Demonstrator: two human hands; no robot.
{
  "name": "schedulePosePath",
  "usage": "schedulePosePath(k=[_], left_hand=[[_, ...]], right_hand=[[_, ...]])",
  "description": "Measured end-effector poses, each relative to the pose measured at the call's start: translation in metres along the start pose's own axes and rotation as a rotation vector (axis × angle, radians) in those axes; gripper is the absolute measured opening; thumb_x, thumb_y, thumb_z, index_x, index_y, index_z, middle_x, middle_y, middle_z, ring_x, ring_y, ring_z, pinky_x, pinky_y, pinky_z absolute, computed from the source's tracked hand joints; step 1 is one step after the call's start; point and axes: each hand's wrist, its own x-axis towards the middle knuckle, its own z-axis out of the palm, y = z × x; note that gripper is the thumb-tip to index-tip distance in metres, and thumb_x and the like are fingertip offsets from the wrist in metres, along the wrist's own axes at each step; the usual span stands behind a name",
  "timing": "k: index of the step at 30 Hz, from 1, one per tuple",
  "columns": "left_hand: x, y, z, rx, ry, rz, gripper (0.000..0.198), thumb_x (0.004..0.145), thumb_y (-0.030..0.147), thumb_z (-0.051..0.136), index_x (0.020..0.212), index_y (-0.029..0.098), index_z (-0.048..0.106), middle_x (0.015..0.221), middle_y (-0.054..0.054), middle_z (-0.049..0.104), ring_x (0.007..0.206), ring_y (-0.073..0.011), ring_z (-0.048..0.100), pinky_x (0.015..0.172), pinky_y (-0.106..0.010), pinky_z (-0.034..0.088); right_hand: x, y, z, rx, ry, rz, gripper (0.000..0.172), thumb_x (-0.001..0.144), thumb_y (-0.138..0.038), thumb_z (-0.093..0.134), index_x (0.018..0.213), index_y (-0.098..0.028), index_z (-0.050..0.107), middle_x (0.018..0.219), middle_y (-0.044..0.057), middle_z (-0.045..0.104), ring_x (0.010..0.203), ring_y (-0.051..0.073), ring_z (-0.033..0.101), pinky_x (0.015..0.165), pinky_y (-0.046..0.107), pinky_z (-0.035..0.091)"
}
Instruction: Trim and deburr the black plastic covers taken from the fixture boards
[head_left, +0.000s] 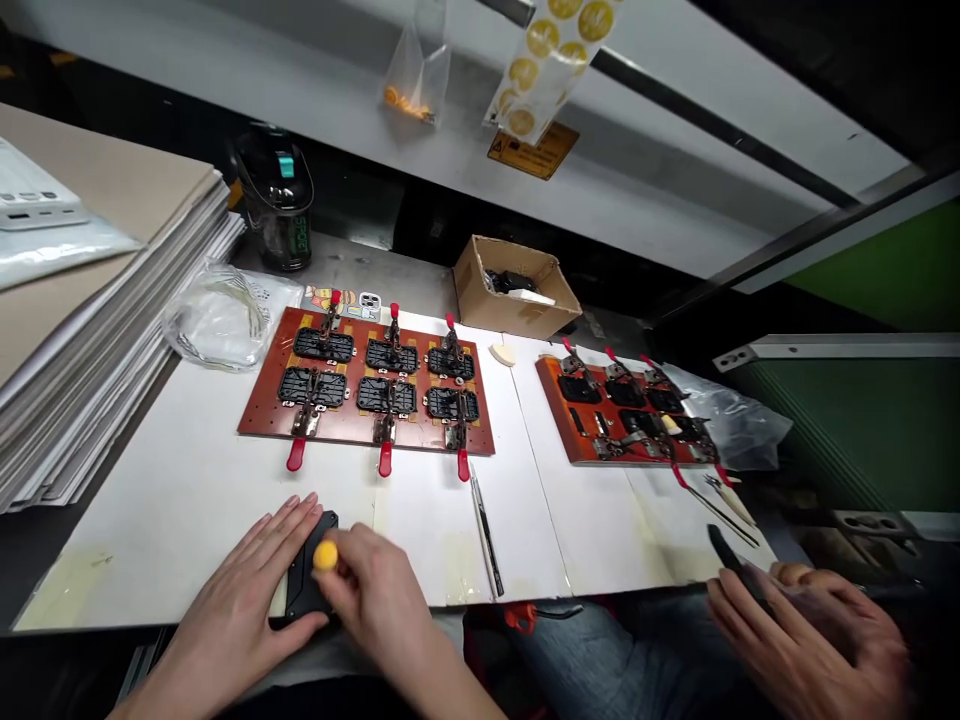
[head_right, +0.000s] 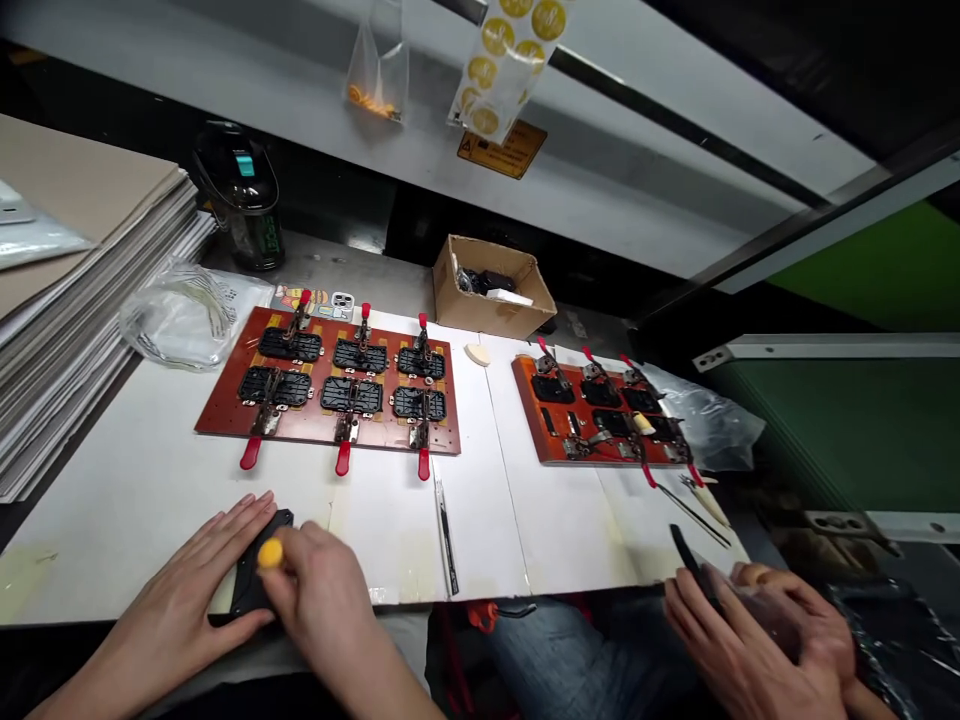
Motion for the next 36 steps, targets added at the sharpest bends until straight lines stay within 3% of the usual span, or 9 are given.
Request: schedulePosePath(k=[3,5,10,15,21,28,33,36], left_hand=[[0.001,0.002,-0.004,-0.013,-0.032,-0.023,0.091,0.089,0.05,0.062,0.161,0.025,0.011,0.167,-0.005,0.03,0.151,-0.0265,0.035,0.121,-0.049,0.04],[0.002,0.004,-0.007,-0.033,-0.057,-0.044,0.092,0.089,0.049,0.062,0.161,0.025,0.011,0.167,-0.005,0.028,0.152,-0.0266,0.034,0.122,-0.05,0.04],[0.004,0.007,-0.01,-0.066,-0.076,-0.063,0.094,0.087,0.046,0.064,0.161,0.026,0.009,0.168,-0.004,0.026,0.153,-0.0253,0.03,0.124,-0.049,0.037],[0.005,0.007,-0.012,-0.077,-0.083,-0.051,0.092,0.088,0.042,0.063,0.161,0.026,0.009,0.168,-0.002,0.026,0.154,-0.0252,0.027,0.124,-0.05,0.037],[0.004,0.007,-0.015,-0.065,-0.091,-0.039,0.092,0.089,0.047,0.062,0.161,0.027,0.008,0.169,-0.001,0.021,0.155,-0.0246,0.025,0.125,-0.05,0.034],[0.003,0.007,-0.014,-0.063,-0.069,-0.039,0.093,0.088,0.045,0.062,0.161,0.025,0.009,0.169,-0.002,0.023,0.155,-0.0247,0.026,0.124,-0.05,0.037],[0.004,0.008,-0.013,-0.074,-0.068,-0.051,0.093,0.087,0.045,0.063,0.161,0.024,0.01,0.169,-0.002,0.023,0.155,-0.0242,0.026,0.124,-0.049,0.037],[0.004,0.008,-0.013,-0.081,-0.07,-0.052,0.095,0.084,0.042,0.065,0.161,0.024,0.012,0.169,-0.002,0.022,0.155,-0.0236,0.025,0.126,-0.048,0.035]], right_hand=[[-0.003,0.006,0.002,0.034,0.246,0.126,0.025,0.1,-0.023,0.053,0.123,-0.025,0.061,0.098,0.003,0.062,0.082,0.017,0.059,0.075,0.026,0.046],[-0.002,0.007,0.004,0.116,0.328,0.184,0.023,0.1,-0.025,0.055,0.122,-0.024,0.062,0.099,0.003,0.063,0.076,0.014,0.058,0.072,0.025,0.046],[-0.007,-0.001,0.013,0.169,0.189,0.125,0.019,0.096,-0.024,0.06,0.115,-0.024,0.064,0.093,0.001,0.063,0.075,0.015,0.058,0.071,0.025,0.046],[-0.037,-0.003,0.013,0.163,0.039,0.158,0.019,0.098,-0.025,0.056,0.116,-0.026,0.062,0.091,0.0,0.062,0.073,0.014,0.057,0.068,0.025,0.046],[-0.017,0.002,0.014,0.179,0.209,0.122,0.018,0.1,-0.029,0.056,0.117,-0.025,0.061,0.1,0.001,0.064,0.081,0.014,0.059,0.077,0.025,0.046],[-0.039,0.006,0.014,0.119,0.078,0.149,0.011,0.099,-0.029,0.056,0.108,-0.026,0.062,0.087,-0.001,0.061,0.071,0.013,0.055,0.066,0.024,0.043],[-0.015,0.002,0.016,0.102,0.24,0.103,0.018,0.1,-0.031,0.055,0.114,-0.023,0.062,0.093,0.002,0.063,0.072,0.014,0.056,0.069,0.025,0.046],[-0.013,-0.002,0.016,0.06,0.157,0.071,0.019,0.1,-0.028,0.054,0.117,-0.023,0.062,0.092,0.002,0.06,0.076,0.015,0.057,0.072,0.026,0.046]])
